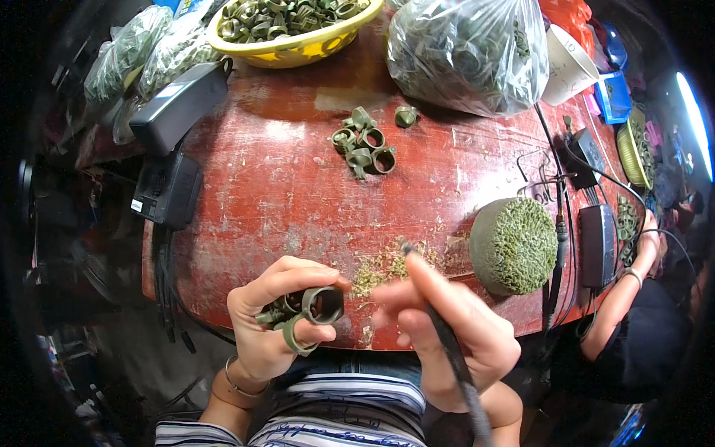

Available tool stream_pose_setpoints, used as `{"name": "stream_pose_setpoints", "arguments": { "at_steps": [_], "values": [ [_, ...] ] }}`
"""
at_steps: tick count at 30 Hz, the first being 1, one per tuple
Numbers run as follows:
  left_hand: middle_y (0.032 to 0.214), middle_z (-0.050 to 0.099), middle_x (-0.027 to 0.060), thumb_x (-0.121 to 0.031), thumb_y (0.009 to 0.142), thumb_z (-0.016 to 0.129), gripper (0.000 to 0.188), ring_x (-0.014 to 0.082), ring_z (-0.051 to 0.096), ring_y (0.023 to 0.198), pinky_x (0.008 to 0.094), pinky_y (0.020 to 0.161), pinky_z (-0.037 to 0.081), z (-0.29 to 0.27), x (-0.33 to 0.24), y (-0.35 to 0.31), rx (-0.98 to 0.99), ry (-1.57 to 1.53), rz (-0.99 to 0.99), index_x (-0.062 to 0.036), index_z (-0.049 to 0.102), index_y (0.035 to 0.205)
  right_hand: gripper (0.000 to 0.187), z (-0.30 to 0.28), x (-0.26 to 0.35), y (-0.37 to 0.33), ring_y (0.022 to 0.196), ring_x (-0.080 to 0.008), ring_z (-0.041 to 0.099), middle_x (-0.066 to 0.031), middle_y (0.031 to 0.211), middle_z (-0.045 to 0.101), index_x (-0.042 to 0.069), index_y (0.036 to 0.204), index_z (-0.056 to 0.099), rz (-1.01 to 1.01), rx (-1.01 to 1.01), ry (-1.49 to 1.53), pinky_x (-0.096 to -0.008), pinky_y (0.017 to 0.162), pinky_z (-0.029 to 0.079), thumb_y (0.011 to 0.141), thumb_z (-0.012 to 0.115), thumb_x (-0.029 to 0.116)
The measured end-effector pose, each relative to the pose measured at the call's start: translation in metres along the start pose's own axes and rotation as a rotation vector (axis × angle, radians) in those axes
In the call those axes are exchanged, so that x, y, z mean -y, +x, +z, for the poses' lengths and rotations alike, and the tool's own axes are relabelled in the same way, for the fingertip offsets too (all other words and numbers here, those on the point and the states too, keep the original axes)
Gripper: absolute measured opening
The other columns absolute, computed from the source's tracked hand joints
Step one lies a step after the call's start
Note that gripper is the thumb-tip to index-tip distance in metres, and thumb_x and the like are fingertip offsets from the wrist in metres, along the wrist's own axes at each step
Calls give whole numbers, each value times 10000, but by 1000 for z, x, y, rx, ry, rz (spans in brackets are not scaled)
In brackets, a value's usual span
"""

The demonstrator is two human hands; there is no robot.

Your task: Assembling or cleaning small green plastic components and using a heat tool at a workshop table.

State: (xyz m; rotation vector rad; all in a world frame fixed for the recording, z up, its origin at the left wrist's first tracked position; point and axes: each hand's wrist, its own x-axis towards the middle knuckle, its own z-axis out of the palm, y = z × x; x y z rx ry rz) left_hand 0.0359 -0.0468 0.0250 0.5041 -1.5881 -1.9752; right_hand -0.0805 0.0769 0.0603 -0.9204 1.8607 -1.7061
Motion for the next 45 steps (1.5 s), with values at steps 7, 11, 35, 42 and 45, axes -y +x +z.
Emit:
{"name": "stream_pose_setpoints", "arguments": {
  "at_steps": [7,11,35,42,45],
  "values": [
    [941,588,75,9,695,709,388,88,549,783,208,673,444,8,4,1,92,-69,-3,-5,594,1066,167,-15,-6,-9,662,-229,661,-152,718,655,-29,950,615,24,125,240,-292,587,531,818,592,69],
    [937,586,81,7,696,706,383,104,551,802,219,699,442,13,3,6,141,3,10,1,598,1063,147,-19,-7,-7,661,-226,657,-153,722,654,-17,935,622,41,134,231,-300,592,528,801,607,40],
    [819,554,92,-401,716,704,548,74,491,518,184,426,351,28,-1,6,69,20,-189,68,613,983,190,-21,-21,-9,552,-191,613,-119,659,618,-1,852,549,-167,37,80,-268,514,502,816,609,175],
    [763,564,78,-420,714,695,524,107,511,634,232,546,391,29,-5,7,74,65,-204,51,643,938,157,-20,-29,-6,590,-219,616,-131,743,630,2,897,593,-298,47,55,-291,502,496,768,660,62],
    [733,563,71,-438,716,682,527,110,505,638,234,551,383,30,-3,6,84,106,-154,47,651,919,156,-22,-28,-6,569,-220,598,-131,770,629,18,888,606,-307,72,21,-283,485,478,752,668,62]
  ]
}}
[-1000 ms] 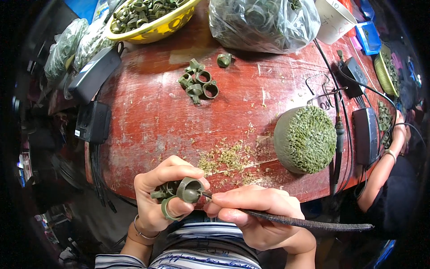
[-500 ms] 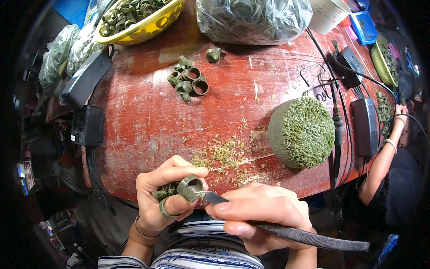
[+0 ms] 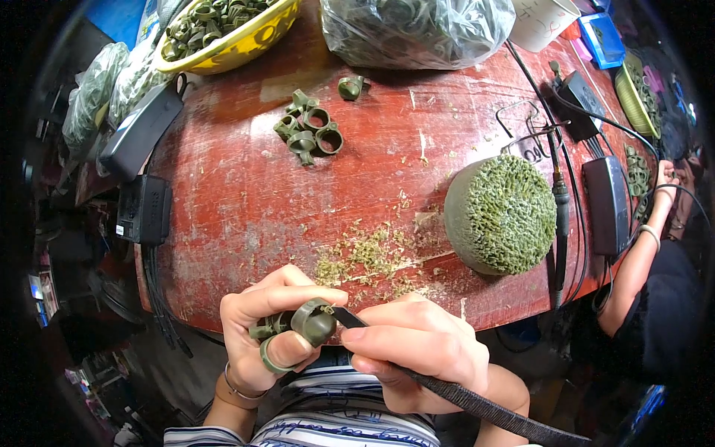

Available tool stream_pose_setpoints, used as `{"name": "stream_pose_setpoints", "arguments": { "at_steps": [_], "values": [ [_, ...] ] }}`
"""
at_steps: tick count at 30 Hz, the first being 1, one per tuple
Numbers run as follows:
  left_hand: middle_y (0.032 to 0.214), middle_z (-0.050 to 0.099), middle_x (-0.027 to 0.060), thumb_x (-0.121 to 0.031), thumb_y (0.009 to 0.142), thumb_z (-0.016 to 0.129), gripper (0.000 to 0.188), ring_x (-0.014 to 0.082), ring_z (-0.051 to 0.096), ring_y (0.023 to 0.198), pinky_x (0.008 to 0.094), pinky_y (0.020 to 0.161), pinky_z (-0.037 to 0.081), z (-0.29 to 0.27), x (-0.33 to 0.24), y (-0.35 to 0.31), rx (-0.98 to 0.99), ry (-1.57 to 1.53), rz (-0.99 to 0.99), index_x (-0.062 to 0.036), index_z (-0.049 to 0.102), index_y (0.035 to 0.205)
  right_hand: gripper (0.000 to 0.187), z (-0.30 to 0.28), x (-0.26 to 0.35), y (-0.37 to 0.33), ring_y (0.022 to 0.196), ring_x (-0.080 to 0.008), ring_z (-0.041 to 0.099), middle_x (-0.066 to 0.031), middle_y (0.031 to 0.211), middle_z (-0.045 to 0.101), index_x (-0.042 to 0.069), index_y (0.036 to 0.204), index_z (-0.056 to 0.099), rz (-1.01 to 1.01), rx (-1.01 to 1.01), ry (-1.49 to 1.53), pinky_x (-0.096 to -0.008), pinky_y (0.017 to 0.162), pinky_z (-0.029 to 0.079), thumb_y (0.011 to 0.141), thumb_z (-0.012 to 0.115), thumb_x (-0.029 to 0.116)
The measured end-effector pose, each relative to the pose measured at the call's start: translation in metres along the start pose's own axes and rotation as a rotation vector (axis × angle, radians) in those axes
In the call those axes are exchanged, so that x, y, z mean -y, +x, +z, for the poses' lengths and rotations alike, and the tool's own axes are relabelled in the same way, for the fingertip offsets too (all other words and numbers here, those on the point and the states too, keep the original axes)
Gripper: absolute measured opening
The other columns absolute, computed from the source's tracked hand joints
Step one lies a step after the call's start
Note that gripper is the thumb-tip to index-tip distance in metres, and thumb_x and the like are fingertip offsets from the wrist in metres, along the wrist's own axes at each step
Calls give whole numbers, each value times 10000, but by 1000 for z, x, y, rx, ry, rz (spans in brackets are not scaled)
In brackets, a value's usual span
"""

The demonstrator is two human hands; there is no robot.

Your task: Assembling or cleaning small green plastic components and using a heat tool at a workshop table.

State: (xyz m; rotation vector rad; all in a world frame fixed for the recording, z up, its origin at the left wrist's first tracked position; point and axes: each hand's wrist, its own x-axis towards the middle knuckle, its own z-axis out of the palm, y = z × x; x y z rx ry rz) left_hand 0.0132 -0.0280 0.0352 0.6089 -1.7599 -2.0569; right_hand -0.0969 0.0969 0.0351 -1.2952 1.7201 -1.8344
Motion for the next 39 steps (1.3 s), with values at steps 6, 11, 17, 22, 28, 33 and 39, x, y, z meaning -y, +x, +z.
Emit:
{"name": "stream_pose_setpoints", "arguments": {
  "at_steps": [6,11,17,22,28,33,39],
  "values": [
    [717,561,74,-463,714,669,543,109,497,630,233,548,373,3,-4,6,38,-27,-108,42,657,913,239,-4,10,7,533,-203,569,-152,812,619,4,866,634,-33,40,-92,-258,451,453,627,638,5],
    [700,550,65,-478,715,661,556,109,498,640,232,560,373,3,2,7,51,20,-75,41,657,915,258,-6,-8,24,517,-159,536,-154,696,578,-61,781,606,-580,180,-275,-216,403,430,554,631,59],
    [777,554,57,-324,685,742,421,113,507,679,228,618,398,1,3,9,-9,169,48,17,655,917,184,-25,6,19,557,-174,568,-104,765,610,44,805,615,-487,385,-492,-263,461,457,631,665,81],
    [822,536,41,-104,603,796,395,101,523,720,218,646,417,-3,4,9,17,284,157,-20,645,959,186,-25,7,8,474,-206,580,-120,608,598,-21,837,625,-88,91,-285,-271,429,462,692,702,68],
    [844,533,50,-123,625,788,378,109,520,747,222,668,415,-5,4,8,24,254,156,-20,646,959,139,-22,10,4,548,-208,620,-104,642,625,-4,881,626,187,59,-142,-278,498,491,772,654,79],
    [862,535,61,-157,644,781,375,125,521,773,238,696,418,-5,3,6,22,180,132,-17,642,963,161,-14,8,9,579,-197,621,-104,659,625,-5,912,622,142,43,-152,-275,519,493,771,652,65],
    [925,539,74,-178,658,776,420,113,534,783,228,692,444,-8,9,8,39,238,237,-7,612,1004,242,-2,0,16,589,-140,519,-83,732,554,10,890,609,212,126,-87,-229,499,398,679,728,22]
  ]
}}
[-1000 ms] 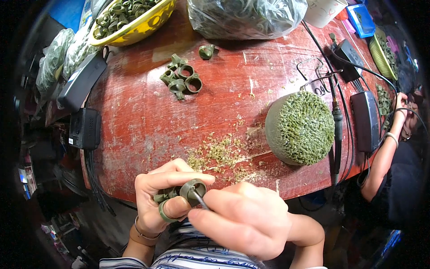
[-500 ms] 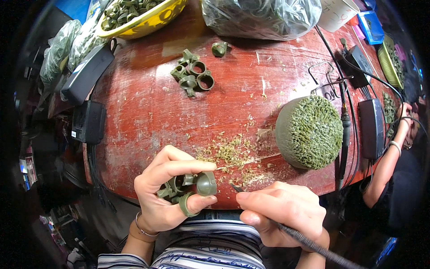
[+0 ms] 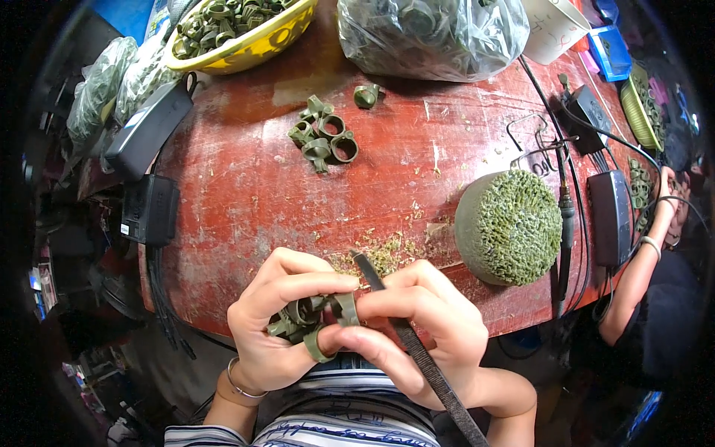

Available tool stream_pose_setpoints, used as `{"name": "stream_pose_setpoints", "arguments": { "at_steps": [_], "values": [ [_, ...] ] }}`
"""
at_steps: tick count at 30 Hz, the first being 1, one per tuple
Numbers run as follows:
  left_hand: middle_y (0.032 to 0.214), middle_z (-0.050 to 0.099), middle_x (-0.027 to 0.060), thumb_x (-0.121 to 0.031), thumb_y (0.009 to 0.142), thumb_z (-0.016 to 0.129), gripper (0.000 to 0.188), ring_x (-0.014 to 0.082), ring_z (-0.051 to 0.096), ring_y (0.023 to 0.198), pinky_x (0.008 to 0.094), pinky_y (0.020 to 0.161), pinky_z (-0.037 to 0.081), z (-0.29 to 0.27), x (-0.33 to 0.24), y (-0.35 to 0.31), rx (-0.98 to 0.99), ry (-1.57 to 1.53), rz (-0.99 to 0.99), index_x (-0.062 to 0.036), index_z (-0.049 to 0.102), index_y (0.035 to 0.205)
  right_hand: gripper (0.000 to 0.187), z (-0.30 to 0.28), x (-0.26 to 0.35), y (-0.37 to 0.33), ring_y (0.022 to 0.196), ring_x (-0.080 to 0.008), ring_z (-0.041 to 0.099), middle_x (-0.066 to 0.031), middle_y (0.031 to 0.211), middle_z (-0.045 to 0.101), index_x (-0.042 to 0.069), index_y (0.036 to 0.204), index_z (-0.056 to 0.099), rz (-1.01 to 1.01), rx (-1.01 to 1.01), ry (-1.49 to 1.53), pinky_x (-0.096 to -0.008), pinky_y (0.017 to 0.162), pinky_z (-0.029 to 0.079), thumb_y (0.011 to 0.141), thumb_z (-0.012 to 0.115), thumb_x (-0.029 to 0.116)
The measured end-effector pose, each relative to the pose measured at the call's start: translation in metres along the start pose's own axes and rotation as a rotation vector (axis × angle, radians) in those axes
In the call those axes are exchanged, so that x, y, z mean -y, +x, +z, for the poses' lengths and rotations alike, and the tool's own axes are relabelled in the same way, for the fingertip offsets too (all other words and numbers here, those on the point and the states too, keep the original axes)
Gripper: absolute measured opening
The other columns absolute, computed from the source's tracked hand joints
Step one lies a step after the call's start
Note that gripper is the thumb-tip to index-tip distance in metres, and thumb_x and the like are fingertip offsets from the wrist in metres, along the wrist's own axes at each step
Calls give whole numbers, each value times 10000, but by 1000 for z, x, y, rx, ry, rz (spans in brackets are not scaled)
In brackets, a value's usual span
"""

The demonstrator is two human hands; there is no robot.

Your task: Assembling or cleaning small green plastic components and using a heat tool at a workshop table.

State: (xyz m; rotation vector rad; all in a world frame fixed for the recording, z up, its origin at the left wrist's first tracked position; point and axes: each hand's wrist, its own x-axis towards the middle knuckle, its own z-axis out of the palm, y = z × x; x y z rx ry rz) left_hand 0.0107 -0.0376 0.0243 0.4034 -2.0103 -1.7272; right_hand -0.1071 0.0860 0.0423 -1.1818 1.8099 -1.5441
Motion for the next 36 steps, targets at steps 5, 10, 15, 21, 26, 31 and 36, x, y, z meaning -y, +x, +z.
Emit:
{"name": "stream_pose_setpoints", "arguments": {
  "at_steps": [5,10,15,21,26,31,36],
  "values": [
    [995,534,72,-184,645,784,572,73,538,780,200,670,452,-5,-4,0,-70,-18,-101,8,528,1119,101,10,2,3,653,-110,501,-88,766,552,-28,826,604,216,-59,264,-219,570,384,743,656,-4],
    [995,538,76,-127,686,751,388,74,527,736,194,652,437,-14,-1,-1,-140,-46,-71,-3,592,1017,99,12,6,8,649,-108,501,-91,762,556,-33,826,603,338,-64,318,-219,564,379,749,653,6],
    [1016,549,97,39,753,602,251,85,518,696,210,618,427,-23,8,3,-317,367,112,0,625,1000,86,16,-1,23,622,-129,522,-79,725,567,-23,789,606,168,-93,30,-235,567,399,729,663,0],
    [928,585,88,-37,742,672,415,97,545,674,201,594,442,-32,7,3,-103,24,38,-18,546,1137,128,28,15,43,597,-201,570,-100,744,585,6,851,634,-77,67,-187,-277,532,449,725,647,-15],
    [976,559,131,-133,791,641,424,106,561,650,130,368,376,-36,2,1,-231,-725,-343,16,457,1142,146,23,0,84,647,-283,564,-134,777,562,-3,908,600,-222,-142,-642,-317,577,451,764,581,-19],
    [1005,528,159,-176,794,653,363,156,564,743,153,403,428,-36,11,2,-125,-968,-248,12,482,1053,136,22,-37,100,736,-310,558,-152,788,543,3,909,588,-182,-44,-812,-355,642,437,774,574,17],
    [919,551,134,-160,814,630,216,134,552,764,153,402,411,-35,15,-3,-127,-893,-178,1,545,930,61,22,-18,80,618,-222,574,-113,709,579,4,822,617,-127,-88,-552,-295,570,440,777,594,38]
  ]
}}
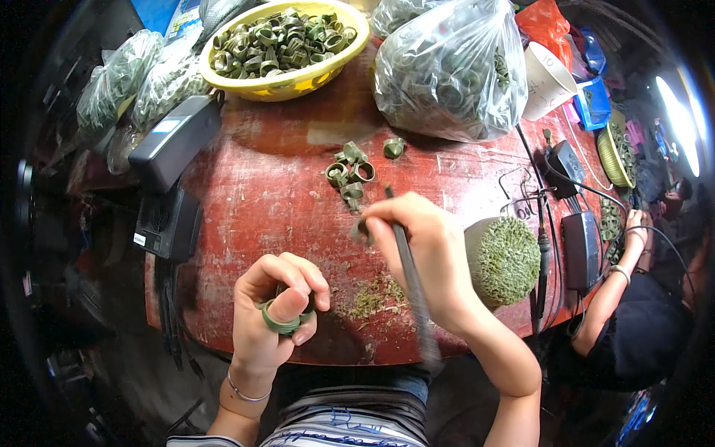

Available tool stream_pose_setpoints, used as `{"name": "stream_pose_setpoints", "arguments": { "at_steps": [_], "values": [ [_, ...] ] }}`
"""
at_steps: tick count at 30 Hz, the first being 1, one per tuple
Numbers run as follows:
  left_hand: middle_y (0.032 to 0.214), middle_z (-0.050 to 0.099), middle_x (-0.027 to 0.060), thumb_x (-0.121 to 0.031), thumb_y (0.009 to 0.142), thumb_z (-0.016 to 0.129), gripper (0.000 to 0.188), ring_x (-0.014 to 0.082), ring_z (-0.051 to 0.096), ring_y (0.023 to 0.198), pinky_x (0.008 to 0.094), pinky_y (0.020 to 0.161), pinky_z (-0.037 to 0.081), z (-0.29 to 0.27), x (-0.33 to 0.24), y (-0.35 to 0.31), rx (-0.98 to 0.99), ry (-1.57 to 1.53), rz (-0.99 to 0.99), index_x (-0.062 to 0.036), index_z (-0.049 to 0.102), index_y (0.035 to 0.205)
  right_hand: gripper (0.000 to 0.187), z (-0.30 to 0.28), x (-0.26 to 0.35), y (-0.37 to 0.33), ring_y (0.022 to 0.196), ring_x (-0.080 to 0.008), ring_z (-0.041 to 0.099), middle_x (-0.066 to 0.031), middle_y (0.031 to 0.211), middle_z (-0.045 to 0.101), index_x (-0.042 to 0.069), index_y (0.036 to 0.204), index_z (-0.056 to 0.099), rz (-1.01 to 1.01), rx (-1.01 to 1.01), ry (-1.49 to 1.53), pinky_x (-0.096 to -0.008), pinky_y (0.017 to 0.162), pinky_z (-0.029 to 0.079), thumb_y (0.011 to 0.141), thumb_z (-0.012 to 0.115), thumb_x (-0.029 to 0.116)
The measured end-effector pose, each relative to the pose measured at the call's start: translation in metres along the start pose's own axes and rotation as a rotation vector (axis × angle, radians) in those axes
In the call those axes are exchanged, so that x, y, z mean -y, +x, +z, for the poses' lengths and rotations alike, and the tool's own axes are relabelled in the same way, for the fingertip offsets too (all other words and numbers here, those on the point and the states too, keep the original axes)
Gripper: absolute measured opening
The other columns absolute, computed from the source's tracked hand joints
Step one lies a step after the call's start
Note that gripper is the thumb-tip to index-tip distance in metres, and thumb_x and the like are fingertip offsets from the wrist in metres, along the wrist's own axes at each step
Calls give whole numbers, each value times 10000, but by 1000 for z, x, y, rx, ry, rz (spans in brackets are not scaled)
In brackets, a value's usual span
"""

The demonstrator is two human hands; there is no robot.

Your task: Assembling or cleaning small green plastic components and using a heat tool at a workshop table.

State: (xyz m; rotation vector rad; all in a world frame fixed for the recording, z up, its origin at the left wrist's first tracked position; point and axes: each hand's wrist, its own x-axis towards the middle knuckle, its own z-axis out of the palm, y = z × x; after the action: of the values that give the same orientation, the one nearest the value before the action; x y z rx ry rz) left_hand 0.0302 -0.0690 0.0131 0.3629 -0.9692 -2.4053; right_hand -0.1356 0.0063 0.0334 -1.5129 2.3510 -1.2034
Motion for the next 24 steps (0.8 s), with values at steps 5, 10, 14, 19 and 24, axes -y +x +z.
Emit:
{"name": "stream_pose_setpoints", "arguments": {
  "at_steps": [5,10,14,19,24],
  "values": [
    [801,566,55,-146,754,693,235,89,528,709,184,512,401,16,-6,3,-49,688,162,-16,634,941,138,-32,21,-9,603,-31,491,-16,658,599,-30,846,639,464,466,618,-193,535,407,782,592,82],
    [776,557,37,-139,709,729,217,98,532,721,213,639,412,24,-4,5,23,807,240,-9,637,857,168,-48,29,-12,620,-38,515,-25,687,609,-43,904,633,709,595,747,-186,537,413,795,592,77],
    [925,573,70,-50,661,748,200,108,541,785,230,700,429,17,5,-1,-43,378,35,-43,635,826,321,-37,32,-42,552,-130,569,-144,700,617,-96,1061,553,482,74,767,-210,496,460,802,553,93],
    [1028,540,221,-76,662,737,234,174,562,635,219,451,435,32,7,-3,-49,297,50,-12,524,735,245,-50,30,-75,655,-190,650,-145,752,655,-50,1058,566,226,43,822,-272,578,529,853,559,83],
    [903,590,192,-76,652,744,274,167,566,650,235,536,474,41,12,-2,-18,319,83,-32,502,772,175,-47,28,-81,659,-201,656,-139,738,659,-35,947,603,207,-9,905,-292,588,534,791,627,40]
  ]
}}
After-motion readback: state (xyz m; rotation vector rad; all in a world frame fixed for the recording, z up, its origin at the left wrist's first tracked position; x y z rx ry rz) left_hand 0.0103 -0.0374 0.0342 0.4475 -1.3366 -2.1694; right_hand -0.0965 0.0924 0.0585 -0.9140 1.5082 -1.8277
